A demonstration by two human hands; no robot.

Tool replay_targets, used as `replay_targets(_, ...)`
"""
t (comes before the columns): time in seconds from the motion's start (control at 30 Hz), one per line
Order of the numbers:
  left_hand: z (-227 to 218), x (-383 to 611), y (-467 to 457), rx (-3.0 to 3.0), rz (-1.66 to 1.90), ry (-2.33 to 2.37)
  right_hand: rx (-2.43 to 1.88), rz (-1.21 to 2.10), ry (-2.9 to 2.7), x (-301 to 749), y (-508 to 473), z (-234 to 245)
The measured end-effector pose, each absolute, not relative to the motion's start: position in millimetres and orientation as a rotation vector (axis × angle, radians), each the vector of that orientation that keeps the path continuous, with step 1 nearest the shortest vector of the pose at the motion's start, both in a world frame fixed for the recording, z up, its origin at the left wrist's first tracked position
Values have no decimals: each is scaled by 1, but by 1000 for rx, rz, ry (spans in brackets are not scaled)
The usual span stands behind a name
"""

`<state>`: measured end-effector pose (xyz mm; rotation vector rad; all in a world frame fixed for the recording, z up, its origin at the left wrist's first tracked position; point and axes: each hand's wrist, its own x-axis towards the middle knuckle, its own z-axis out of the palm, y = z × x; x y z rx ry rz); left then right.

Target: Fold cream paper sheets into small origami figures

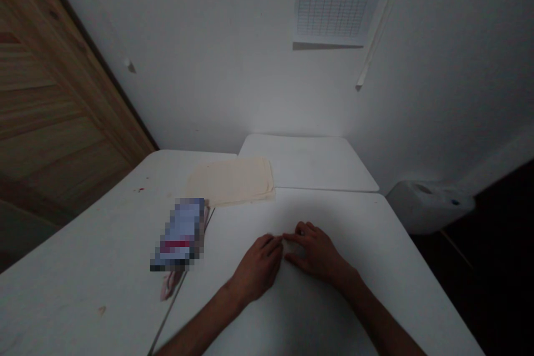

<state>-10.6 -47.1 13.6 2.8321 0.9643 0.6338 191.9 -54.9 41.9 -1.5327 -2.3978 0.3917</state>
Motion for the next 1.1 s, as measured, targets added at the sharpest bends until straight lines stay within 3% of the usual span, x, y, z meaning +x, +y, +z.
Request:
replay_targets(0.47, 11, -3, -69, 2849, 345, 1355, -1588, 411, -2392, 191, -53, 40)
replay_targets(1.1, 9, -9, -80, 2712, 602, 1662, -1611, 429, -2375, 192, -54, 39)
